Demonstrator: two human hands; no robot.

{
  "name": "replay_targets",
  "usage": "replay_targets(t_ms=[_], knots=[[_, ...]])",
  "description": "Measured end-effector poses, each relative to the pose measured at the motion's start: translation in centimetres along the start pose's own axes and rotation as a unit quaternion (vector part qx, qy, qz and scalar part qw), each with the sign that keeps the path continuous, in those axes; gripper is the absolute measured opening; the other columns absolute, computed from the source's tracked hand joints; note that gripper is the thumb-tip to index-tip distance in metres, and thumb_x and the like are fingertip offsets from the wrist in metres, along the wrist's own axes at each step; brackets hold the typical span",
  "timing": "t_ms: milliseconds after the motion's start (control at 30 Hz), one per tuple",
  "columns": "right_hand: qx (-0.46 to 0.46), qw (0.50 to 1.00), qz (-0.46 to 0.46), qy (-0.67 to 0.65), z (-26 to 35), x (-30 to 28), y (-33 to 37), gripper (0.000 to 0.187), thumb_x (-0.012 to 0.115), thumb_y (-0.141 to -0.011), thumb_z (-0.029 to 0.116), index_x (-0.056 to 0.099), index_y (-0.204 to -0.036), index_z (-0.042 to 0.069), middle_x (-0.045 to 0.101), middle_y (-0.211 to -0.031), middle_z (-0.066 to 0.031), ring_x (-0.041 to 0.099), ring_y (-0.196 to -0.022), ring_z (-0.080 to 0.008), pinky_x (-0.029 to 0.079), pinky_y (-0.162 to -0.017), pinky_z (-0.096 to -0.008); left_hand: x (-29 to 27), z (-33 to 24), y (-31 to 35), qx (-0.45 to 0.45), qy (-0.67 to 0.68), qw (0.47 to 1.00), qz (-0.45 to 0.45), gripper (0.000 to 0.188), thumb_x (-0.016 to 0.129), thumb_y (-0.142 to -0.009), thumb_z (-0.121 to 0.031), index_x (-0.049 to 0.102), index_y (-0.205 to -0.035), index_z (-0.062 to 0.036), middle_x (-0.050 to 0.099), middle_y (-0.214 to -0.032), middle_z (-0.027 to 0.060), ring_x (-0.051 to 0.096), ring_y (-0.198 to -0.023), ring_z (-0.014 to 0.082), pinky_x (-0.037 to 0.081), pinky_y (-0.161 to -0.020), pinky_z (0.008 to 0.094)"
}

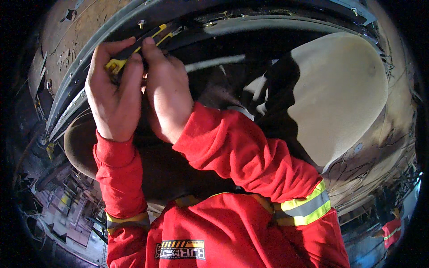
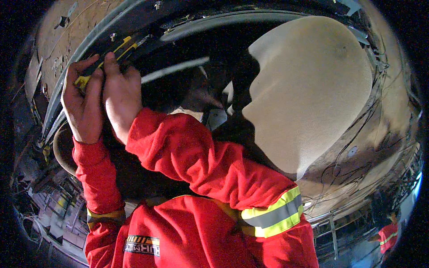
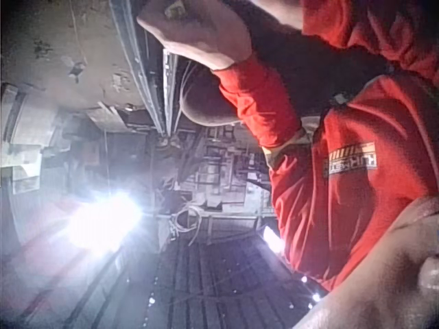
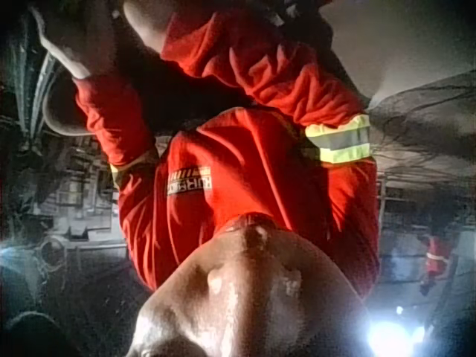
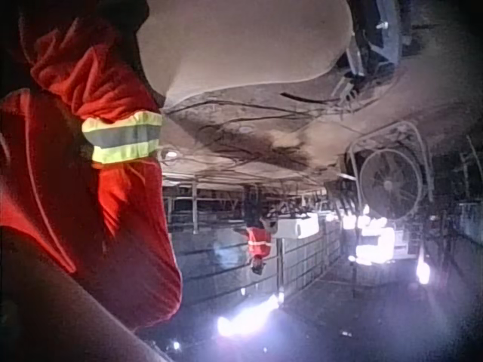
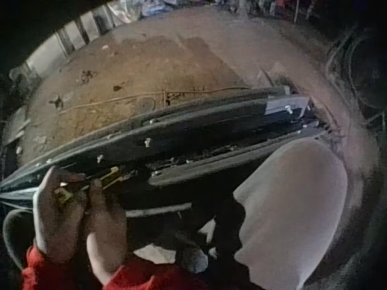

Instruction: The person uses a yellow utility knife to scrape and remove old sealant or adhesive from the seam of a large, curved metal panel. The person works methodically along the joint, using the blade to pry and cut away the material while holding the panel steady with the other hand.

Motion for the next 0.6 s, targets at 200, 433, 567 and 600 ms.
replay_targets(t_ms=[200,433,567,600], knots=[[0.025,0.998,-0.041,-0.031,0.0,0.2,-0.2,0.031,0.049,-0.1,0.033,0.063,-0.102,0.005,0.062,-0.089,-0.0034,0.056,-0.077,-0.0136,0.045,-0.07,-0.0301,-0.1,-0.8,0.3,0.044,-0.039,0.997,-0.051,0.02,0.061,-0.087,-0.01,0.063,-0.104,0.0002,0.064,-0.086,0.011,0.06,-0.079,0.0149,0.048,-0.074,0.0293],[0.06,0.996,-0.052,0.046,0.6,0.4,-0.2,0.035,0.049,-0.101,0.032,0.06,-0.107,0.0,0.063,-0.093,-0.009,0.058,-0.08,-0.0178,0.047,-0.073,-0.0331,-0.4,-1.0,0.2,-0.025,-0.066,0.996,-0.048,0.018,0.061,-0.086,-0.008,0.063,-0.102,0.0002,0.064,-0.086,0.0111,0.061,-0.079,0.0154,0.048,-0.073,0.0285],[0.046,0.998,-0.025,0.028,0.4,0.4,-0.3,0.034,0.049,-0.101,0.032,0.059,-0.107,0.0,0.063,-0.093,-0.0095,0.058,-0.08,-0.0186,0.047,-0.072,-0.0343,-0.4,-0.7,0.2,0.011,-0.057,0.997,-0.052,0.018,0.061,-0.086,-0.008,0.063,-0.101,0.0003,0.064,-0.084,0.0105,0.061,-0.076,0.0147,0.049,-0.071,0.0283],[0.045,0.999,-0.018,0.024,0.4,0.5,-0.3,0.031,0.049,-0.101,0.032,0.06,-0.106,0.003,0.062,-0.091,-0.0066,0.056,-0.078,-0.017,0.046,-0.071,-0.0341,-0.4,-0.7,0.2,0.024,-0.051,0.997,-0.052,0.018,0.061,-0.086,-0.008,0.063,-0.101,0.0003,0.064,-0.083,0.0104,0.061,-0.075,0.0144,0.049,-0.07,0.0284]])
Point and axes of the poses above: each hand's wrist, its own y-axis away from the middle knuckle, its own x-axis out of the palm, z = x × y, the point moved 7 cm from there along -y, towards the middle knuckle
